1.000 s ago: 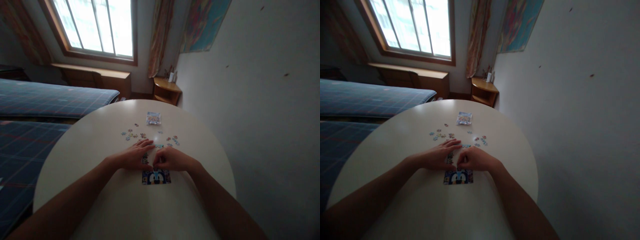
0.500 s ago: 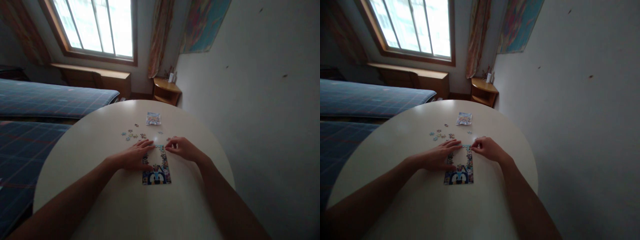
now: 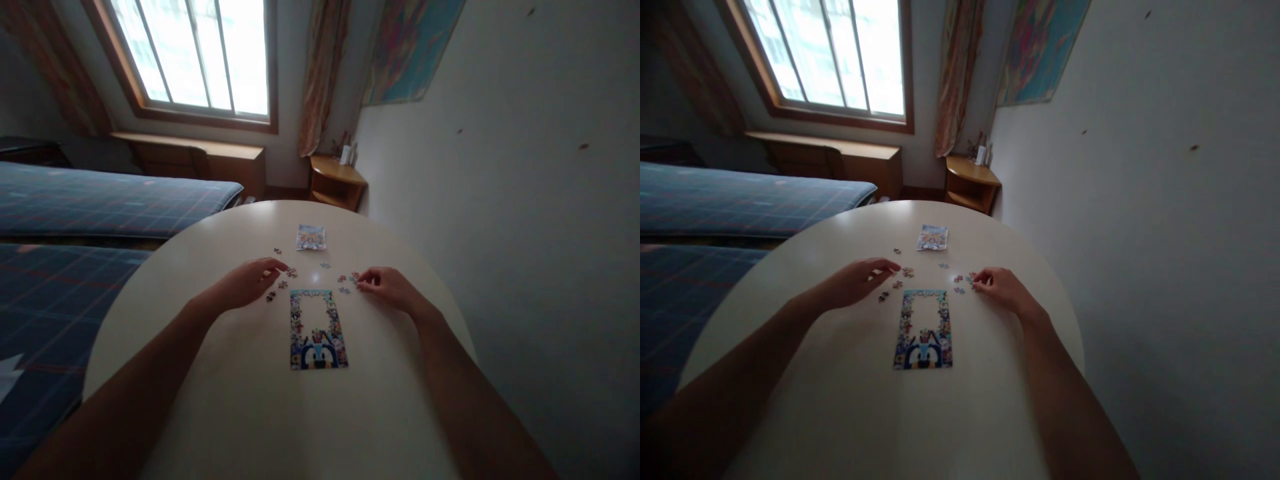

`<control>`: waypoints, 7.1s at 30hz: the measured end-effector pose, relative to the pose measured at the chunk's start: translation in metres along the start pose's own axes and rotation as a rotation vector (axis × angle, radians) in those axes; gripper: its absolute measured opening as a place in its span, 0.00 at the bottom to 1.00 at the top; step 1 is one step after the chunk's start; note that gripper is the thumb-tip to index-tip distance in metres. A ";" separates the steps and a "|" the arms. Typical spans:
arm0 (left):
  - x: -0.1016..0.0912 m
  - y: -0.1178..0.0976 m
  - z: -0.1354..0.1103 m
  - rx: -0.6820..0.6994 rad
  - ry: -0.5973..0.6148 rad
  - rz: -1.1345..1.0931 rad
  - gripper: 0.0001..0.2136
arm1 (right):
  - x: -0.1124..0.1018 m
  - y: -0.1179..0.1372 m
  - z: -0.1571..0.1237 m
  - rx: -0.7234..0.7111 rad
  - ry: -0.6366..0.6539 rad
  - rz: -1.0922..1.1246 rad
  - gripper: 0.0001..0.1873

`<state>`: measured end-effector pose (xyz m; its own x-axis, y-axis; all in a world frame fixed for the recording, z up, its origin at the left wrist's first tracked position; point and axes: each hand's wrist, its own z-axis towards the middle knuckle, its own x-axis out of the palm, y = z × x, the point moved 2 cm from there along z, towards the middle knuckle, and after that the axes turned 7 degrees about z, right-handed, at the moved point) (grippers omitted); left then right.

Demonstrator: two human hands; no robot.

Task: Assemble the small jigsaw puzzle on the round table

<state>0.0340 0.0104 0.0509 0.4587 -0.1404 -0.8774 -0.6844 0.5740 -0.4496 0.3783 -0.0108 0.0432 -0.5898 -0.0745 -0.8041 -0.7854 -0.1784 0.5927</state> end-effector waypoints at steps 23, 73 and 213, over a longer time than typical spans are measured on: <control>0.012 0.008 -0.005 -0.112 0.258 0.022 0.11 | 0.011 0.019 -0.002 -0.028 0.004 0.005 0.12; 0.044 -0.064 -0.005 0.023 0.259 -0.107 0.09 | 0.051 0.085 -0.023 -0.372 0.330 0.074 0.06; 0.022 0.016 -0.001 -0.297 -0.118 0.362 0.14 | 0.000 -0.025 0.008 0.019 -0.204 0.027 0.13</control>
<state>0.0325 0.0157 0.0241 0.2100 0.1281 -0.9693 -0.9365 0.3112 -0.1617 0.3962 0.0014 0.0286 -0.6350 0.1214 -0.7629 -0.7710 -0.1606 0.6162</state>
